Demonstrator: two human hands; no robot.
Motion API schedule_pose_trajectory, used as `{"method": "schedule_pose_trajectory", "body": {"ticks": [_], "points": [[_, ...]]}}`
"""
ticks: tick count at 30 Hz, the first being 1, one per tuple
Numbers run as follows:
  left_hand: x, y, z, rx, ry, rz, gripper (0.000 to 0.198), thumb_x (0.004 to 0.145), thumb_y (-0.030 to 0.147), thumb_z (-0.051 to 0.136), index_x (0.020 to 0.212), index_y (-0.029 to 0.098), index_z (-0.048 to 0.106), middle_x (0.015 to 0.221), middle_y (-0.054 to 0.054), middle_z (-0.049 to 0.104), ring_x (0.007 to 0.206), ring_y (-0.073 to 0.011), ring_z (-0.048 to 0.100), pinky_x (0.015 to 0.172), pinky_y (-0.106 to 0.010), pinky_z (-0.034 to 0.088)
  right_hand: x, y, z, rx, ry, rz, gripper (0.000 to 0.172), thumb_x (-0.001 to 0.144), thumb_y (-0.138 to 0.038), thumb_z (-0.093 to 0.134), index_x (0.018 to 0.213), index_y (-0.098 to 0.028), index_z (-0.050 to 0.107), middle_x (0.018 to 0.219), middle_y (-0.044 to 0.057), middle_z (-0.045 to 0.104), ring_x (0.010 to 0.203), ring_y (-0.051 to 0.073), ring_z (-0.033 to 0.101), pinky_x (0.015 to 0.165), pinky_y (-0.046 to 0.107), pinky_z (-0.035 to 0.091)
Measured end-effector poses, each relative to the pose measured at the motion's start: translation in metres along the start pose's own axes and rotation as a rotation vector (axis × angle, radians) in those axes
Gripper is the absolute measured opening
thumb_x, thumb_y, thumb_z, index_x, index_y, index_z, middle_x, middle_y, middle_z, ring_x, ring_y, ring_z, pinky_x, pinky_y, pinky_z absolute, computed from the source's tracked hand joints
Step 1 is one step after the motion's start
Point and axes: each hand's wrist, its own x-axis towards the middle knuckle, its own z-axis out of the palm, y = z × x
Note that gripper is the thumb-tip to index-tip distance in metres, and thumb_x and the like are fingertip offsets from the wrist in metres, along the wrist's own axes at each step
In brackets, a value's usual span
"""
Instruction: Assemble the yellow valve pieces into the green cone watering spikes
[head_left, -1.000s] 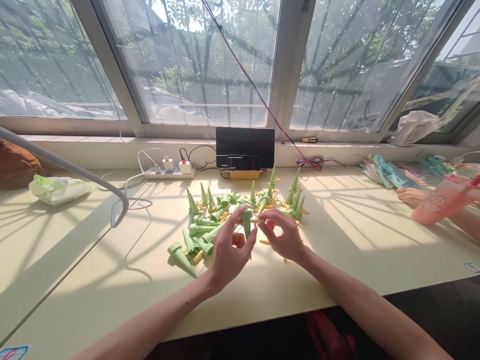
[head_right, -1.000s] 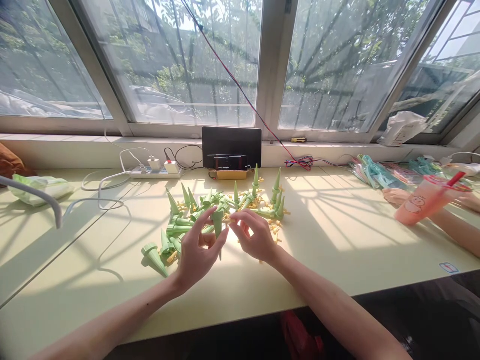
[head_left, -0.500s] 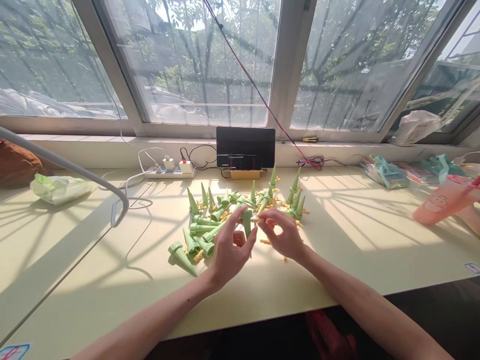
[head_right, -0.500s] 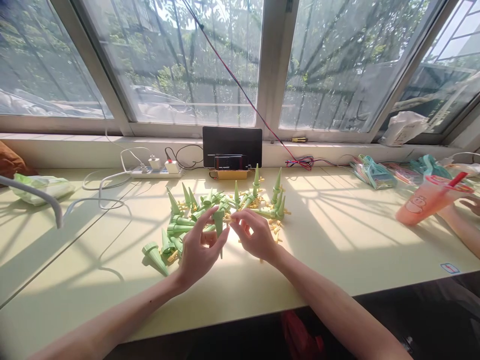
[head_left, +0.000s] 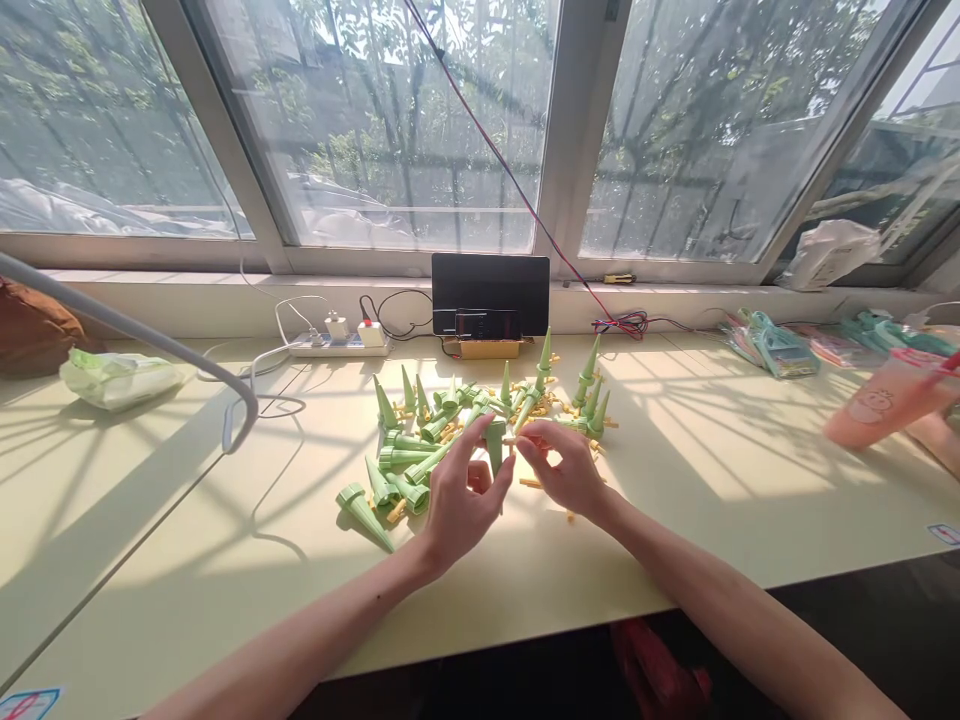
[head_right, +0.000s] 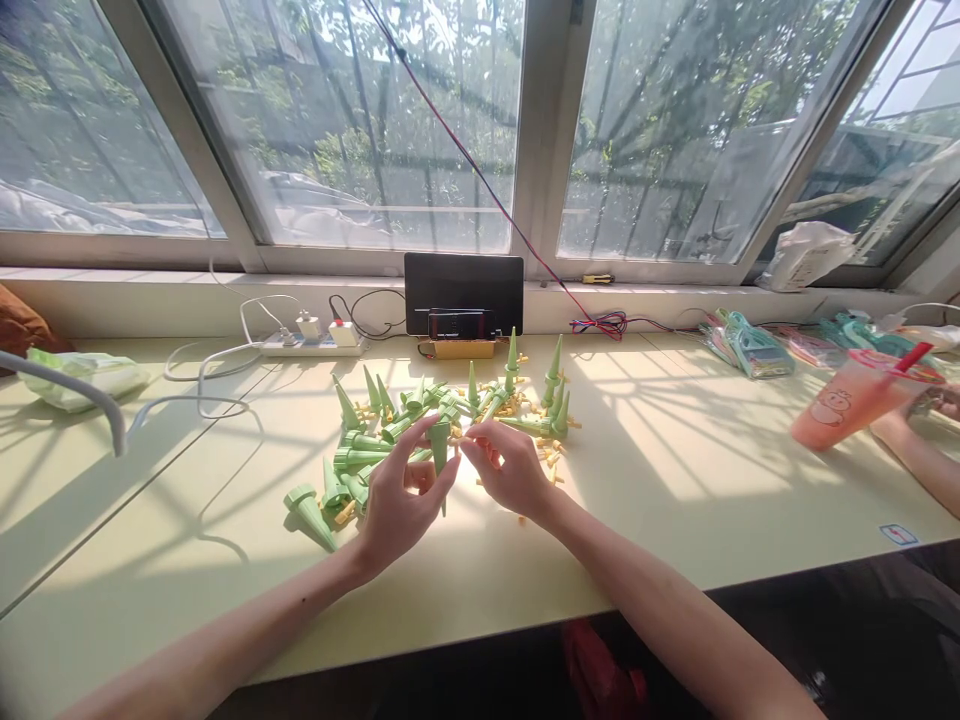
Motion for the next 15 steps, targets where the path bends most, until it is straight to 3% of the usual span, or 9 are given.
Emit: {"method": "schedule_pose_trajectory", "body": {"ticks": [15], "points": [[-0.0018, -0.0056, 0.0004, 0.044, -0.009, 0.019, 0.047, 0.086, 0.019, 0.063, 0.131, 0.02, 0.048, 0.094, -0.004, 0.064, 0.04, 0.0016, 0.043, 0.039, -0.014, 0.04, -0.0003, 0.0016, -0.0005, -0.01, -0.015, 0.021, 0.018, 0.094, -0.028, 0.051, 0.081, -0.018, 0.06, 0.067, 0.001, 0.063, 0.06, 0.012, 0.059, 0.056, 0.024, 0.049]]}}
